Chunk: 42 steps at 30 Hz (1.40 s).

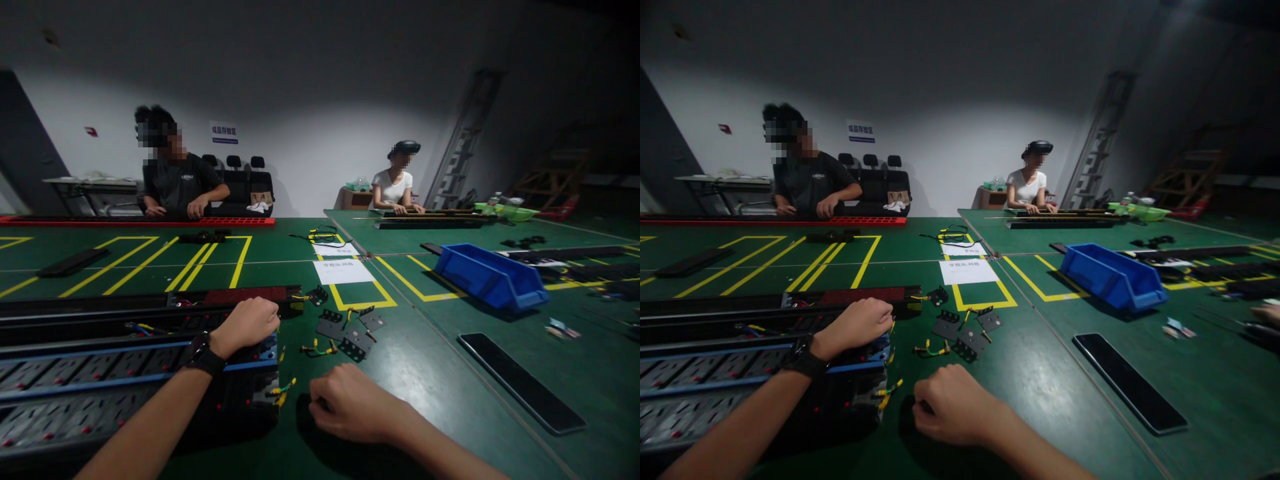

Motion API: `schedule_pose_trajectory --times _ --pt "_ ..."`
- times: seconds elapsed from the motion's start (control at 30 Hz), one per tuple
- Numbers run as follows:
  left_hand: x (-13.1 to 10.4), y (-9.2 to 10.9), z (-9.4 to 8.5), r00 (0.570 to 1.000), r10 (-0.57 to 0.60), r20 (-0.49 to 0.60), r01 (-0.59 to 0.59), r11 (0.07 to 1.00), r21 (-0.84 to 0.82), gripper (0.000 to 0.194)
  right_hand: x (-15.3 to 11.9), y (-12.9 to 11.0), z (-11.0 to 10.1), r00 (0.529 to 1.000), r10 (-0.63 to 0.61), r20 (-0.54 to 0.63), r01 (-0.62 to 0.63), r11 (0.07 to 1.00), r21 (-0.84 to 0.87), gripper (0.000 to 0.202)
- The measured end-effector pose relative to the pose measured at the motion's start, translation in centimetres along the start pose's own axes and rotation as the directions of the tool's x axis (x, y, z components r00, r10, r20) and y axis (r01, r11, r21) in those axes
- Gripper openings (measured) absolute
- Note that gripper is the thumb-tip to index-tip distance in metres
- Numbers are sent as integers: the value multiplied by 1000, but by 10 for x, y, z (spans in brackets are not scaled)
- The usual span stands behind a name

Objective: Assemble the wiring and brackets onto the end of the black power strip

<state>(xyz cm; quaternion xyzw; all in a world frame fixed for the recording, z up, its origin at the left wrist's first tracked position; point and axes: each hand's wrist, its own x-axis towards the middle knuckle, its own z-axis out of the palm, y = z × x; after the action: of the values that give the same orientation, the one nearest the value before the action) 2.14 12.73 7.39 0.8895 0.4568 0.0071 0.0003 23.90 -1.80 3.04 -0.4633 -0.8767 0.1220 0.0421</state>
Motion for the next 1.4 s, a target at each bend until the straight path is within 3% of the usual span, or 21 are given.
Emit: schedule_pose_trajectory --times 0.47,1.4 --pt "-2 5 -6 1000 -12 22 12 1000 -6 27 1 0 1 1000 5 -6 -5 1000 19 20" --pt "1 1 0 1000 -3 13 3 1000 19 26 1 -1 -2 1000 10 23 -11 1000 20 20"
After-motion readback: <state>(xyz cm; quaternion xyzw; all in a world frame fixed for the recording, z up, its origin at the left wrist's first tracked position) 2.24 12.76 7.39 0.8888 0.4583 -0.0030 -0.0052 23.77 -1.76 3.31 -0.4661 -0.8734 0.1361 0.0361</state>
